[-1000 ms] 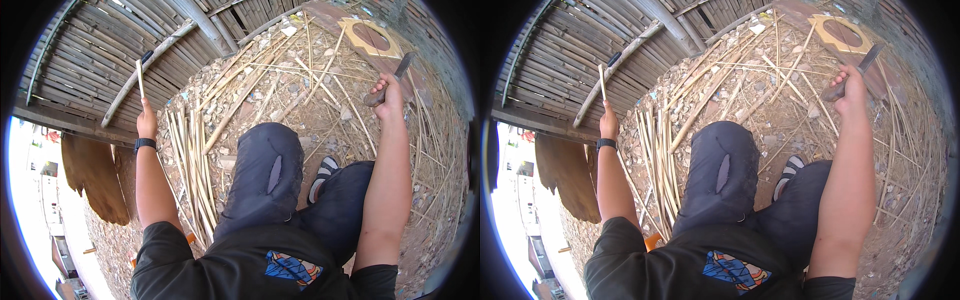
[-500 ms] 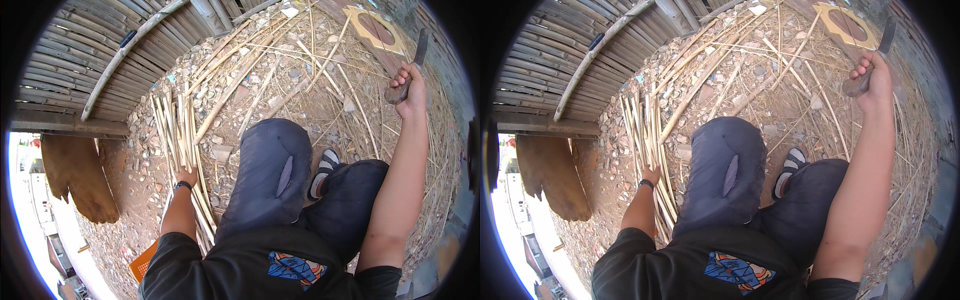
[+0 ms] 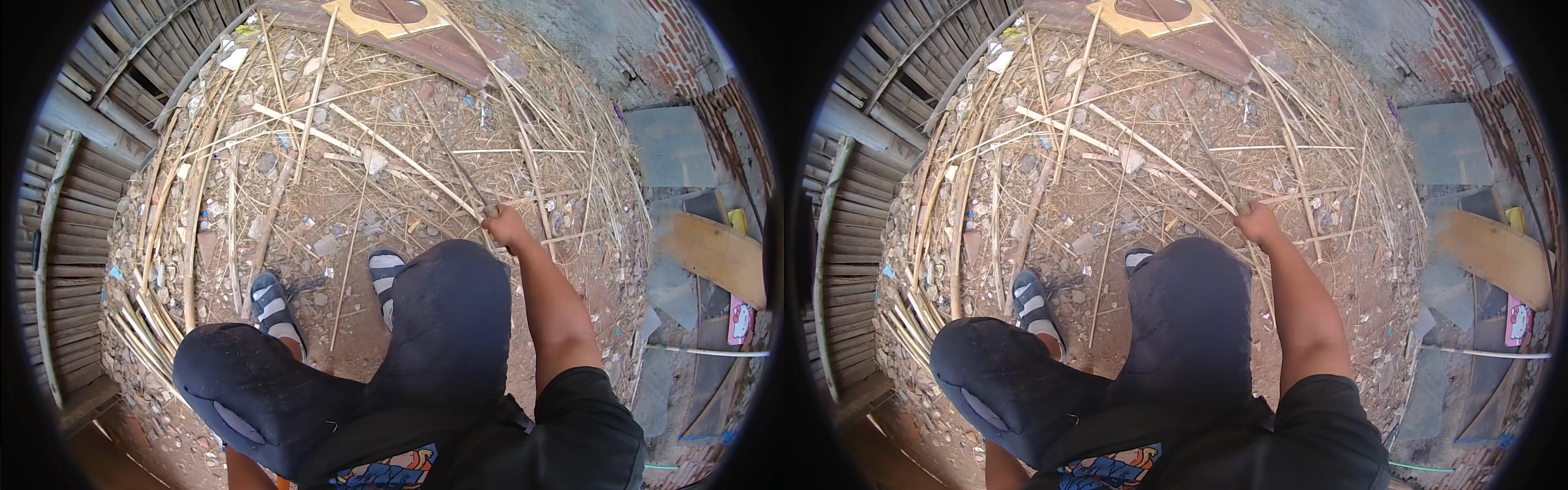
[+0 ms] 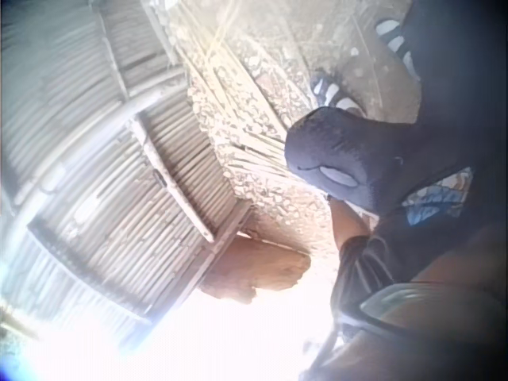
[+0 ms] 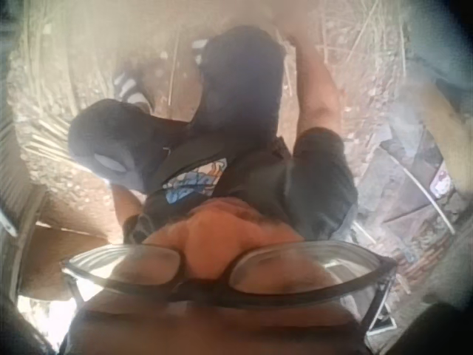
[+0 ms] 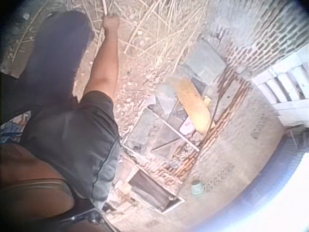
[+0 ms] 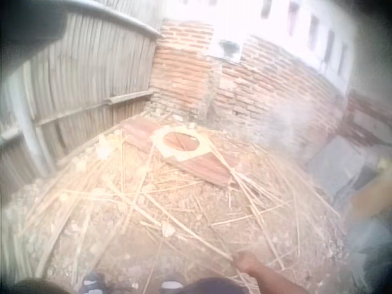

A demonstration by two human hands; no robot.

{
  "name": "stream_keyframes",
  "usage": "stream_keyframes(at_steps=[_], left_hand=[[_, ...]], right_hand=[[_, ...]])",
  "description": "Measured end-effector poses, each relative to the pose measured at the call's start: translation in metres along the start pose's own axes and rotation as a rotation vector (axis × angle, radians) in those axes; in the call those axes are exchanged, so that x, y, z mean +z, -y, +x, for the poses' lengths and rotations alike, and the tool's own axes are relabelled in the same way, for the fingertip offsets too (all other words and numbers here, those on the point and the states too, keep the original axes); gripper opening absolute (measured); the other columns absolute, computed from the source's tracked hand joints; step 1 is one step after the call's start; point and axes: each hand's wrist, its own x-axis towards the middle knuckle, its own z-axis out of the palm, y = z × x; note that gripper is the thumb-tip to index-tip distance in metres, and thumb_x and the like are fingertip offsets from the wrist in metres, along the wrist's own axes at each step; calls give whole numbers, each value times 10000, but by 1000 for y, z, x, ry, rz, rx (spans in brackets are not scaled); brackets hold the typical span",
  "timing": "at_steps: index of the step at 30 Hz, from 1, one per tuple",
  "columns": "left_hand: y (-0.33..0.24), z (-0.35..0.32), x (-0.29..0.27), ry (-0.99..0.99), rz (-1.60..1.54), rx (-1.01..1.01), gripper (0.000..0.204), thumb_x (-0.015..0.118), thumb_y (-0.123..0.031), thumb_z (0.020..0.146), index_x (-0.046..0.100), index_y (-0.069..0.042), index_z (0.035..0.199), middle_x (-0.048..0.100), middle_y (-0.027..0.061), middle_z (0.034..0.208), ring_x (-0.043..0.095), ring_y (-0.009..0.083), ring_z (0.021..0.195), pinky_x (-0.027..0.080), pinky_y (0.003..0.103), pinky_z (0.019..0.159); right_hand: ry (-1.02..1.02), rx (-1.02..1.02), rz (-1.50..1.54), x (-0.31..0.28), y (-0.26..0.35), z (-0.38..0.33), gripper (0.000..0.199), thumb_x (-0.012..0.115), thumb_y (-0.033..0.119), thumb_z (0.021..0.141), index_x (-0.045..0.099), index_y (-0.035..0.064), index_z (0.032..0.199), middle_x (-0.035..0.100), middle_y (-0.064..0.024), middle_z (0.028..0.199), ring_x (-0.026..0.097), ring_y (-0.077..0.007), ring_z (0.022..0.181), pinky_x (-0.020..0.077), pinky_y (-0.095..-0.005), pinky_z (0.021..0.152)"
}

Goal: The person splits bamboo strips into thinner pieces using a machete. They hold the bamboo with one hand and repeatedly strike it with the machete to separate the layers, then gather the resulting strips.

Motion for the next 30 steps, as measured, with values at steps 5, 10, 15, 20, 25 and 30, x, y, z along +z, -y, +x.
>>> stream_keyframes(at_steps=[5, 10, 15, 20, 25, 30], left_hand=[[-27, -13, -20, -24, 17, -29, 328, 543, -272, 1045, 594, -20, 1249, 703, 111, 1146, 686, 250, 1020, 580, 390, 848], [-60, -25, -14, -25, 56, -35, 326, 541, -274, 1046, 594, -25, 1250, 702, 106, 1146, 686, 241, 1011, 580, 382, 837], [-88, -31, -14, -18, 85, -18, 324, 539, -277, 1047, 595, -31, 1251, 700, 100, 1147, 685, 231, 1002, 580, 374, 825], [-106, -46, -10, -32, 109, -29, 322, 538, -279, 1048, 595, -37, 1252, 698, 94, 1147, 684, 222, 993, 580, 366, 814], [-113, -55, -11, -33, 114, -26, 320, 536, -282, 1049, 596, -42, 1253, 697, 88, 1147, 683, 213, 983, 580, 358, 803], [-127, -54, -9, -8, 108, -3, 318, 534, -285, 1050, 596, -48, 1254, 695, 82, 1147, 682, 204, 974, 580, 351, 792]], right_hand=[[-26, 7, -140, 49, -78, 10, 540, 746, 263, 747, 650, -36, 1185, 723, -234, 941, 715, -354, 893, 538, -407, 813], [48, -80, -34, 74, -110, 37, 438, 730, 202, 779, 659, 5, 1163, 716, -213, 962, 699, -335, 842, 541, -422, 801], [-12, -187, -92, 78, -116, 69, 450, 736, 169, 750, 649, 43, 1174, 669, -256, 1114, 630, -435, 1068, 505, -493, 936], [7, -31, -89, 85, -123, 88, 453, 745, 151, 773, 636, 73, 1206, 673, -225, 1166, 643, -396, 1108, 513, -480, 954], [-20, 7, -168, 90, -110, 71, 428, 733, 212, 818, 607, 69, 1201, 687, -215, 1125, 655, -398, 1074, 513, -492, 937], [-51, -43, -232, 95, -118, 54, 387, 731, 246, 818, 598, 48, 1123, 697, -205, 1086, 662, -408, 1043, 509, -494, 933]])
